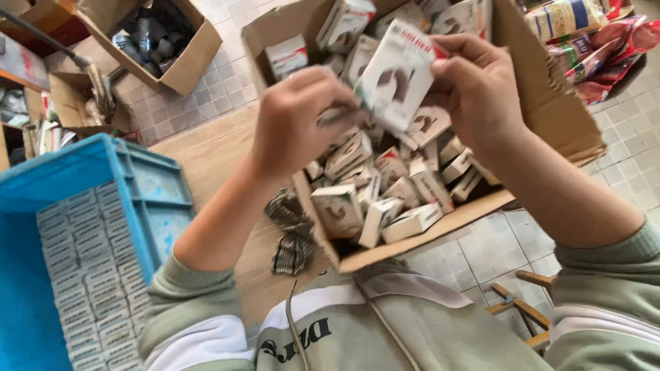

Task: The person organizes small cardboard boxes into a blue crate and a larger cardboard box by hand.

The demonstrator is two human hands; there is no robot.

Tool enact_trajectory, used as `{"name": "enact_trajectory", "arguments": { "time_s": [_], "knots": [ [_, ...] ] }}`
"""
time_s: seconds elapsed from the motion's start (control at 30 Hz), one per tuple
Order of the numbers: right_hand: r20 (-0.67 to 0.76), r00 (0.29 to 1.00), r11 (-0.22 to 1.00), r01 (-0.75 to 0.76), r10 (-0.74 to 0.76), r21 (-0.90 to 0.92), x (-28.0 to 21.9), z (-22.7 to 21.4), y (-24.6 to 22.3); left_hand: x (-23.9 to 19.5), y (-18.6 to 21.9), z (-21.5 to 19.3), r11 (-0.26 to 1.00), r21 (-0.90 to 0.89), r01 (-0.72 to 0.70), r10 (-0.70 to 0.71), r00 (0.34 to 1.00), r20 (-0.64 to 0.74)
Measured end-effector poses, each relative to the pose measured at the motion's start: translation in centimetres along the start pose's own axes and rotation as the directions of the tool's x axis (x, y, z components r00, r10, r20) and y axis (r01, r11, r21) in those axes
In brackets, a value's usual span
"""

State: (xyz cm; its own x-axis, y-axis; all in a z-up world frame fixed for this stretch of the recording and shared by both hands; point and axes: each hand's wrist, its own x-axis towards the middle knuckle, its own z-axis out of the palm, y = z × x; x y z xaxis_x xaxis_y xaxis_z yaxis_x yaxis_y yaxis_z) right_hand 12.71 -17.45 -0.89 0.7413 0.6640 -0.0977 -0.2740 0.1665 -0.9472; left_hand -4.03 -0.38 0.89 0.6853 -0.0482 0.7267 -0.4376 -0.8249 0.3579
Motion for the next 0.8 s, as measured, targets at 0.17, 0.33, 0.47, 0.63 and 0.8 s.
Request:
{"name": "enact_trajectory", "arguments": {
  "time_s": [0.17, 0.33, 0.47, 0.63, 0.8],
  "knots": [
    [0.241, 0.964, 0.957, 0.170, -0.111, -0.236, -6.6, 5.4, 1.9, -7.8, 4.2, -5.4, 0.980, 0.193, -0.043, 0.035, 0.998, 0.048],
    [0.622, 0.774, 0.887, 0.365, -0.120, -0.282, -13.5, 12.5, 5.4, -17.1, 7.9, -8.5, 0.988, 0.079, 0.135, -0.150, 0.960, 0.236],
    [0.679, 0.728, 0.705, 0.532, -0.096, -0.470, -17.0, 16.3, 10.3, -25.1, 8.9, -8.1, 0.952, 0.173, 0.253, -0.276, 0.953, 0.126],
    [0.672, 0.733, 0.450, 0.569, 0.102, -0.688, -17.7, 18.8, 24.4, -36.5, 8.5, -5.9, 0.813, 0.318, 0.489, -0.545, 0.830, 0.117],
    [0.637, 0.723, 0.569, 0.415, 0.267, -0.709, -15.2, 20.2, 36.4, -44.2, 6.6, -2.4, 0.392, 0.386, 0.835, -0.919, 0.333, 0.212]
  ]
}}
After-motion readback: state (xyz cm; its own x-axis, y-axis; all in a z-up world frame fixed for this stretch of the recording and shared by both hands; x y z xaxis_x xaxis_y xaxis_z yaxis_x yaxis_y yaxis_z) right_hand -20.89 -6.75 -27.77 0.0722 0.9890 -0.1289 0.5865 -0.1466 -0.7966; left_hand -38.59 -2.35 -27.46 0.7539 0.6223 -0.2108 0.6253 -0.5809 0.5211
